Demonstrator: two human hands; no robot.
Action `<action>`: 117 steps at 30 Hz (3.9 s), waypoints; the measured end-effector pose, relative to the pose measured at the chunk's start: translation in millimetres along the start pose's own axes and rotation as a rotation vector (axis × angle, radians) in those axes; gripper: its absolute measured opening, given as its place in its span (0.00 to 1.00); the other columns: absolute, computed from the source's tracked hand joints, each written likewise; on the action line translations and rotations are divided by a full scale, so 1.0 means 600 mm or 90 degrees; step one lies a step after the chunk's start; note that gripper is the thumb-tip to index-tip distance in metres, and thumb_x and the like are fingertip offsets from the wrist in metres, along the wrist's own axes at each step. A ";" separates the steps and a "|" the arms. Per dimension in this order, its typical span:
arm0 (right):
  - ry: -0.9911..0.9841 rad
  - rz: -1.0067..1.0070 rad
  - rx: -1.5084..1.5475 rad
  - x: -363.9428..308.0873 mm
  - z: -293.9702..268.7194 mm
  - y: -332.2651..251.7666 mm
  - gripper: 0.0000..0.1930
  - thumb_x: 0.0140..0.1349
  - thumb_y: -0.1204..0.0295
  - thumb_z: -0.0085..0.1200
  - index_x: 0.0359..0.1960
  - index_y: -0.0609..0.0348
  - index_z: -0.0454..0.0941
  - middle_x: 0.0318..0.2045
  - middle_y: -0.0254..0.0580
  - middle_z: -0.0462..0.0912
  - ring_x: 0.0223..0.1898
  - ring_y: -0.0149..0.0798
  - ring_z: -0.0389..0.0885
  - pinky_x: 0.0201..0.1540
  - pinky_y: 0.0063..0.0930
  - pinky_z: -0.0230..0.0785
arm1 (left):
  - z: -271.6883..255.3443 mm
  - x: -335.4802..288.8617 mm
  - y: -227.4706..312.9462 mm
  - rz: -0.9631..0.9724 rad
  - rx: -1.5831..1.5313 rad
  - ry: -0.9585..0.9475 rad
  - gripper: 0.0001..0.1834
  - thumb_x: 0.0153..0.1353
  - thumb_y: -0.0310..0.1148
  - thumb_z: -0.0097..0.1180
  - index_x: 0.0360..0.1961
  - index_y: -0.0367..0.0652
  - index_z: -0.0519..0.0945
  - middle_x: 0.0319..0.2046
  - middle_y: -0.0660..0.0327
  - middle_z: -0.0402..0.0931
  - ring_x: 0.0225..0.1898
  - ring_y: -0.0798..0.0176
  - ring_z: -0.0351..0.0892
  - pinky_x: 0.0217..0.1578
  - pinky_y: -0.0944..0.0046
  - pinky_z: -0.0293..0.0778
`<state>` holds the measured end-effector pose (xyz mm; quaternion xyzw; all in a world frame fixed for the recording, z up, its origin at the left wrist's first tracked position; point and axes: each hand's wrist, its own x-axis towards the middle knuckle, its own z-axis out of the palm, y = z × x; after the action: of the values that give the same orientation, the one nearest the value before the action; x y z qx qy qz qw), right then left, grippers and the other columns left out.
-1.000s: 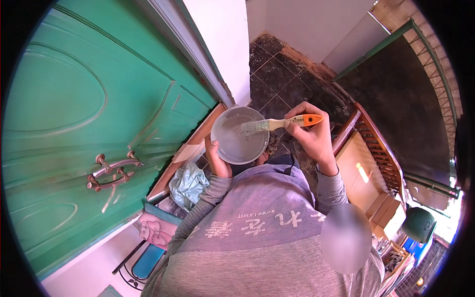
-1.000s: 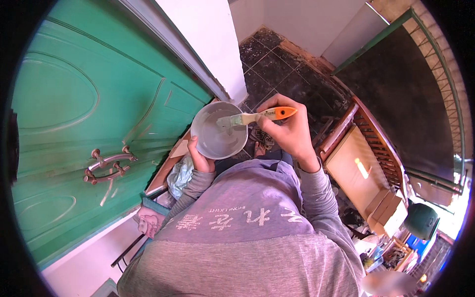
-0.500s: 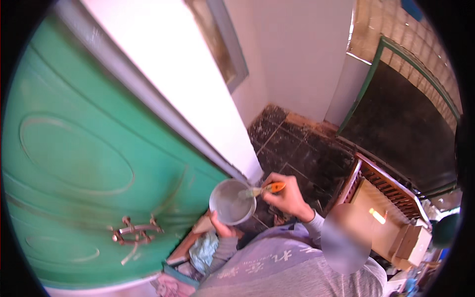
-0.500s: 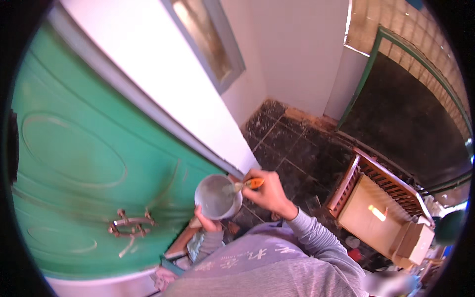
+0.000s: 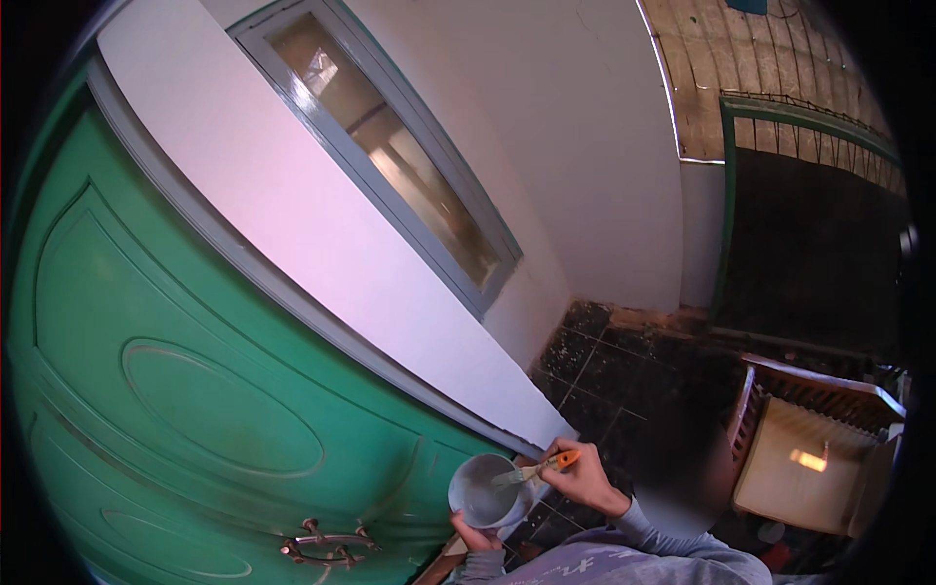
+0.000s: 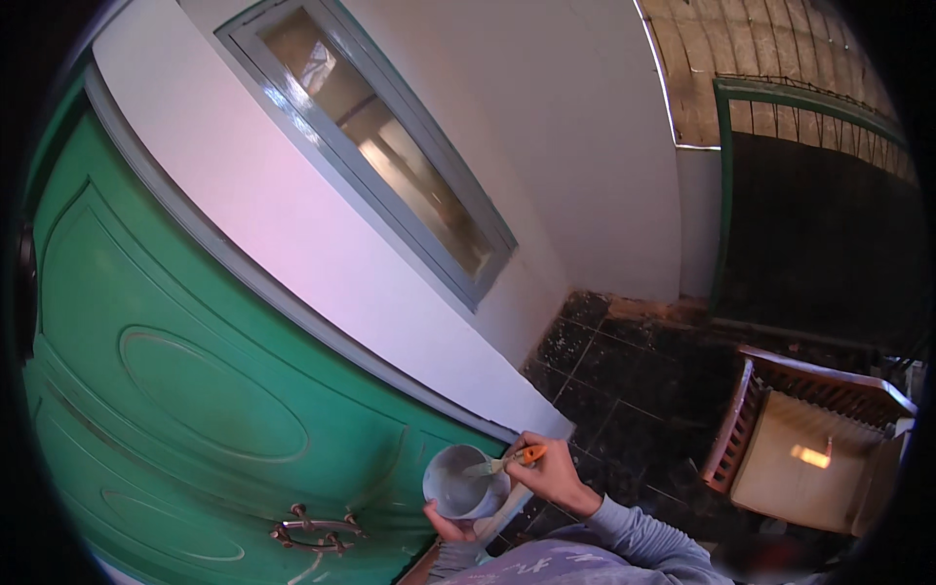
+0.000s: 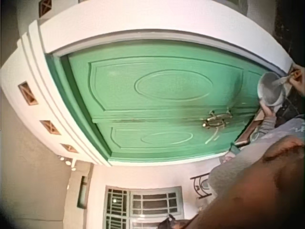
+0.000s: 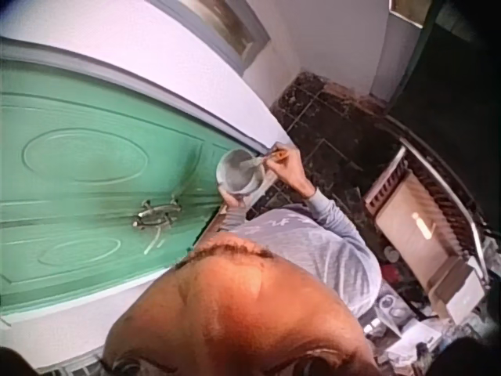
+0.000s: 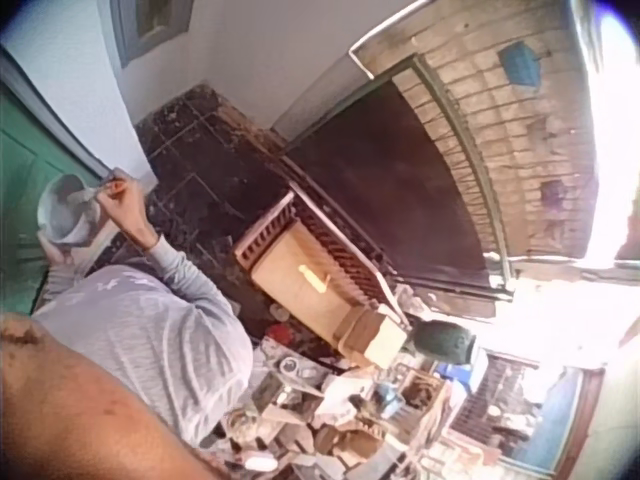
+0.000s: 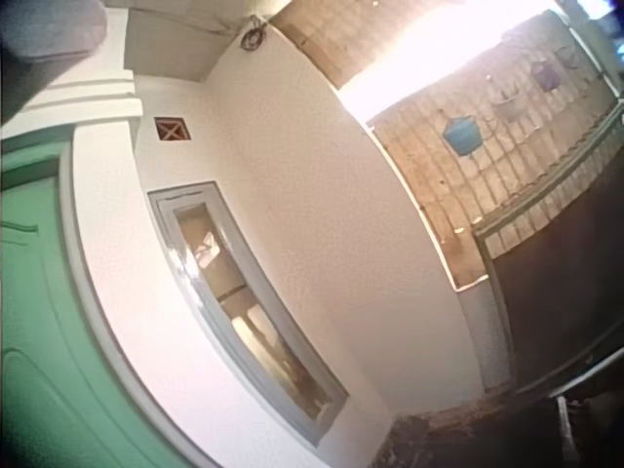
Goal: The person paints the white trim of a green door frame with a paint brush, dipping the brush into a paint bucket.
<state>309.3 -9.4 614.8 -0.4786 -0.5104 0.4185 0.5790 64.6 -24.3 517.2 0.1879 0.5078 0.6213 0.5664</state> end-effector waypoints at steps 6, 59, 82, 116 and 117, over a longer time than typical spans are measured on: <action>-0.005 -0.028 -0.065 -0.017 -0.009 -0.001 0.11 0.48 0.69 0.62 0.29 0.64 0.79 0.21 0.43 0.82 0.24 0.34 0.82 0.31 0.25 0.72 | 0.004 -0.015 -0.002 -0.012 0.032 0.036 0.36 0.55 0.60 0.43 0.60 0.49 0.69 0.55 0.60 0.74 0.53 0.51 0.76 0.45 0.47 0.76; 0.015 -0.082 -0.079 -0.064 -0.015 -0.021 0.08 0.48 0.74 0.62 0.28 0.65 0.78 0.21 0.42 0.79 0.24 0.30 0.78 0.29 0.24 0.69 | 0.029 -0.053 -0.002 -0.003 0.006 0.034 0.35 0.57 0.60 0.44 0.60 0.50 0.70 0.54 0.61 0.75 0.52 0.55 0.77 0.44 0.53 0.77; 0.083 -0.025 0.004 -0.074 0.048 -0.022 0.06 0.50 0.76 0.59 0.27 0.65 0.77 0.22 0.34 0.79 0.26 0.21 0.73 0.30 0.19 0.67 | 0.006 -0.024 0.048 -0.016 0.013 0.007 0.35 0.58 0.60 0.43 0.59 0.49 0.69 0.54 0.60 0.74 0.51 0.57 0.78 0.42 0.55 0.78; 0.593 -0.073 0.259 0.169 0.385 0.104 0.08 0.58 0.71 0.61 0.32 0.63 0.78 0.27 0.33 0.77 0.30 0.24 0.71 0.34 0.20 0.66 | -0.175 0.131 0.258 -0.033 0.061 -0.061 0.35 0.55 0.60 0.48 0.60 0.52 0.69 0.57 0.63 0.71 0.56 0.57 0.72 0.46 0.49 0.72; 0.626 -0.022 0.233 0.158 0.393 0.131 0.08 0.57 0.71 0.61 0.32 0.63 0.78 0.27 0.33 0.78 0.30 0.24 0.72 0.34 0.20 0.66 | -0.181 0.133 0.261 -0.033 0.063 -0.061 0.35 0.55 0.60 0.48 0.60 0.52 0.69 0.57 0.63 0.71 0.56 0.57 0.72 0.46 0.49 0.72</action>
<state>88.1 127.5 560.7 -0.5009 -0.1046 0.2169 0.8313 -126.4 26.6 577.1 0.2318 0.5147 0.5709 0.5962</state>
